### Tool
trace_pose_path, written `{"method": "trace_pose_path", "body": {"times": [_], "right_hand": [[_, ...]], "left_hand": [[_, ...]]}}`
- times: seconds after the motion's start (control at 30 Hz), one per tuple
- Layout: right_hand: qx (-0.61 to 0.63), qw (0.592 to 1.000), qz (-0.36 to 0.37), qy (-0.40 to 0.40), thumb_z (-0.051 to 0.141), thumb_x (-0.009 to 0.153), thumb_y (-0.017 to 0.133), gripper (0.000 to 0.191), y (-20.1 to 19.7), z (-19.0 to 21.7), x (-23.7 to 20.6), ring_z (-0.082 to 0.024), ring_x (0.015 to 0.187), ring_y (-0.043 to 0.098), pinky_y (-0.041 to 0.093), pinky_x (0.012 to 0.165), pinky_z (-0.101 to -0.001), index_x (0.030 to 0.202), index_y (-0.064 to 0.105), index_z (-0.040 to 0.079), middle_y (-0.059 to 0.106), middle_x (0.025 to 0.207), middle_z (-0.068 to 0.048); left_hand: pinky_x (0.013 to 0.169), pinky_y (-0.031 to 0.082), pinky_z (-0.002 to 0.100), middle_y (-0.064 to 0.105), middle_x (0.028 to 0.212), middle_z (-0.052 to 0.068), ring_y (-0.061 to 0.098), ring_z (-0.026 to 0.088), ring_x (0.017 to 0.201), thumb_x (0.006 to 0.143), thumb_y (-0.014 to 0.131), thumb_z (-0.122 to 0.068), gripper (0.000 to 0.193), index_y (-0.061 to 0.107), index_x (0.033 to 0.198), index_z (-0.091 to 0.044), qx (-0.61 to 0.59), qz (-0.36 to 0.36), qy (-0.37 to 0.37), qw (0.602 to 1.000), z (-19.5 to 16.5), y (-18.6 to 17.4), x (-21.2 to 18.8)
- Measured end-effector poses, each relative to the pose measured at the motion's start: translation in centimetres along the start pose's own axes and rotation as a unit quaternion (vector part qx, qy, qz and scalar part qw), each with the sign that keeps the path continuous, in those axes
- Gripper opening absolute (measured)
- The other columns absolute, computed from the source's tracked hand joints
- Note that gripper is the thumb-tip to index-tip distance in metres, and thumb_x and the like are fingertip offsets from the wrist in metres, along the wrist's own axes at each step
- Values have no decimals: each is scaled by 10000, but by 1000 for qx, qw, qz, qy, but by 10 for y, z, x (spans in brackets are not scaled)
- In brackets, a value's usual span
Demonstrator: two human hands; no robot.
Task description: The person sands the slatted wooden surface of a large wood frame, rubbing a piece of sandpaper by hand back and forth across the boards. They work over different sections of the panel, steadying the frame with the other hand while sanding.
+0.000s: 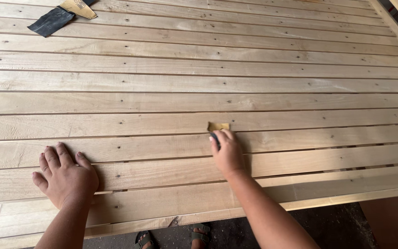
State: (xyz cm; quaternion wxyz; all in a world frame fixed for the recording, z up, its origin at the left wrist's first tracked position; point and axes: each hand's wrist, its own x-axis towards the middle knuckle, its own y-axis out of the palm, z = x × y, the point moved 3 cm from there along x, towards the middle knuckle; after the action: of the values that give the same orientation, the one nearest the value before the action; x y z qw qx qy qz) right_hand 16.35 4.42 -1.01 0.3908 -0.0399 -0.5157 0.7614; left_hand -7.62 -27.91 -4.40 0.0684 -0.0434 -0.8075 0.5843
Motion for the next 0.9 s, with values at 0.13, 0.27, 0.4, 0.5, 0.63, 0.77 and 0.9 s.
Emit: {"method": "trace_pose_path", "body": {"times": [0.13,0.27,0.4,0.5,0.63,0.77,0.9], "right_hand": [[90,994,16,-53,206,793,788,412,-23,-12,0,-324,1135,637,519,992,-402,1152,695,27,671,1197,-135],[26,994,45,-97,200,785,785,460,-30,-15,-6,-339,1178,576,463,1020,-433,1210,698,49,650,1219,-127],[-33,993,33,-105,168,916,717,356,-21,-21,-8,-323,1233,590,484,1063,-425,1255,665,72,649,1268,-115],[-55,996,28,-70,152,999,663,250,-11,-23,-2,-319,1236,618,510,1077,-424,1236,654,73,671,1270,-101],[45,997,18,56,217,898,729,361,-13,-26,8,-323,1114,640,531,950,-429,1200,661,33,672,1179,-136],[53,994,17,-94,178,795,773,383,-25,-21,9,-359,1074,635,526,904,-443,1100,686,-37,657,1186,-184],[-10,995,54,-87,92,895,695,179,-21,-31,16,-343,1038,664,543,908,-434,1037,704,-17,706,1105,-134]], "left_hand": [[1235,14,524,175,1701,95,85,239,1572,1033,246,-477,674,240,1630,-163,-6,4,-6,1000,-1,-2,0],[1239,21,533,184,1708,111,88,249,1580,1051,249,-469,665,247,1635,-151,-2,-3,5,1000,-1,-2,0],[1234,19,531,185,1704,117,86,249,1577,1050,250,-470,667,247,1634,-148,-2,-7,9,1000,-1,-1,0],[1236,16,533,185,1704,110,84,249,1577,1042,255,-464,667,248,1631,-150,-7,3,3,1000,-2,-2,-1],[1239,16,532,179,1705,110,83,247,1577,1043,253,-461,667,242,1634,-153,-6,2,0,1000,-3,-3,-1],[1235,16,535,173,1706,106,80,248,1577,1039,253,-462,672,232,1635,-151,-7,2,4,1000,-2,-3,-1],[1234,14,533,172,1702,116,75,251,1575,1046,245,-461,669,226,1637,-149,0,4,6,1000,-1,-2,0]]}}
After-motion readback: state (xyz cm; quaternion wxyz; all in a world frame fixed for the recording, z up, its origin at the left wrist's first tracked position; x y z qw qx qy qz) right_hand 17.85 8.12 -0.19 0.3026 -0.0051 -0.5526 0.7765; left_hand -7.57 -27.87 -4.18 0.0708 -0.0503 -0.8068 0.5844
